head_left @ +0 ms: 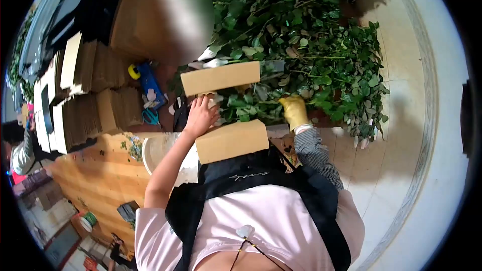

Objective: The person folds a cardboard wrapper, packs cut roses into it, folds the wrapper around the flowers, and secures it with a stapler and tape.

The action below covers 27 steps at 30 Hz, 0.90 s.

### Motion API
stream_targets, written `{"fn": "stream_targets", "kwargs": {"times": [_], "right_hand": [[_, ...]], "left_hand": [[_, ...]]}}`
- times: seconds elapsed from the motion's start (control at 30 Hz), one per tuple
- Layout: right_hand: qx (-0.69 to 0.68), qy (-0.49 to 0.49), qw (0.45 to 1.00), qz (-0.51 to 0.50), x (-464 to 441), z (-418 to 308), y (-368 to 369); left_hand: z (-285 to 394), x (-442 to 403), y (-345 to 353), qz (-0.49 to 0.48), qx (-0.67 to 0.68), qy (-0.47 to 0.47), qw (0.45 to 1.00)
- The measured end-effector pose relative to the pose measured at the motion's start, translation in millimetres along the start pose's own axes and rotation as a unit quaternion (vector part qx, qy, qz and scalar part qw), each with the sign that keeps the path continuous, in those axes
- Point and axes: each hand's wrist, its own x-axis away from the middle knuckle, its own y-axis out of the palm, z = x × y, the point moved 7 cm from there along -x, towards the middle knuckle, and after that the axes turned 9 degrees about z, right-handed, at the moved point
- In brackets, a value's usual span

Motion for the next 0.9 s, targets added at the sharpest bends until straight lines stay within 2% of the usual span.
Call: {"fn": "stream_targets", "kwargs": {"times": [0.03,0.07,0.1,0.17,0.2,0.23,0.27,0.3,0.33,0.37,0.4,0.43,0.47,0.5,0.57,0.6,0.67,0.7,0.77,0.8,0.83,0.87,0.9], "right_hand": [[-0.052,0.013,0.998,-0.013,4.8,3.8,10.3],[-0.008,0.019,0.994,-0.104,2.9,8.6,19.1],[0.045,-0.017,0.980,-0.191,-0.1,19.8,39.0],[-0.018,0.078,0.935,-0.344,-19.4,8.7,-19.8],[-0.075,0.106,0.922,-0.364,-32.2,21.3,-30.1],[-0.119,0.077,0.947,-0.288,-58.7,19.5,-57.1],[-0.160,0.097,0.962,-0.201,-89.7,12.2,-88.7],[-0.183,0.050,0.980,-0.052,-122.9,0.7,-122.8],[-0.228,-0.030,0.967,0.110,-151.0,-8.6,-140.1],[-0.155,-0.030,0.978,0.137,-177.0,-20.2,-151.2],[-0.122,-0.098,0.961,0.227,-202.4,-25.1,-140.7],[0.003,-0.130,0.955,0.266,-226.8,-27.2,-116.1],[0.157,-0.138,0.949,0.235,-245.5,-28.0,-89.3],[0.227,-0.152,0.938,0.215,-258.4,-24.8,-66.4],[0.249,-0.117,0.953,0.124,-272.3,-27.6,-62.0],[0.249,-0.119,0.953,0.128,-276.9,-29.9,-68.8],[0.162,-0.133,0.962,0.177,-266.9,-42.9,-103.6],[0.134,-0.145,0.951,0.239,-255.0,-48.0,-128.9],[0.125,-0.183,0.938,0.267,-228.8,-45.9,-176.9],[0.022,-0.060,0.964,0.259,-226.3,-7.5,-184.3],[-0.034,-0.024,0.952,0.302,-216.8,30.2,-192.0],[-0.092,0.007,0.933,0.347,-206.3,68.1,-198.8],[-0.103,-0.050,0.888,0.446,-189.9,86.5,-210.9]], "left_hand": [[5.0,-4.0,-8.7,0.030,-0.017,0.019,0.999],[-0.9,0.4,1.8,0.022,-0.021,0.042,0.999],[-11.4,6.0,21.7,-0.049,0.044,0.005,0.998],[-12.8,3.9,19.7,-0.067,0.078,-0.030,0.994],[-11.5,1.7,16.2,-0.059,0.076,-0.032,0.995],[-9.8,1.1,13.8,-0.052,0.075,-0.037,0.995],[-9.3,0.9,14.6,-0.045,0.090,-0.039,0.994],[-7.6,0.4,13.2,-0.047,0.086,-0.040,0.994],[-6.5,0.3,13.1,-0.041,0.081,-0.036,0.995],[-5.3,1.4,12.9,-0.037,0.076,-0.034,0.996],[-1.8,0.7,9.2,-0.022,0.064,-0.022,0.997],[-1.9,0.4,9.9,-0.022,0.061,-0.021,0.998],[-4.0,1.7,12.2,-0.028,0.068,-0.029,0.997],[-6.3,4.1,13.5,-0.036,0.076,-0.037,0.996],[-6.8,2.8,10.4,-0.024,0.075,-0.029,0.997],[-8.9,3.1,12.6,-0.029,0.072,-0.036,0.996],[-6.4,4.3,12.6,-0.015,0.070,-0.036,0.997],[-6.4,5.3,11.5,-0.015,0.072,-0.043,0.996],[-6.9,5.6,12.2,-0.024,0.072,-0.053,0.996],[-8.5,6.4,13.4,-0.005,0.076,-0.043,0.996],[-9.8,7.2,15.4,-0.017,0.066,-0.051,0.996],[-10.0,6.9,16.1,-0.006,0.076,-0.046,0.996],[-10.9,7.6,15.8,0.005,0.084,-0.041,0.996]]}}
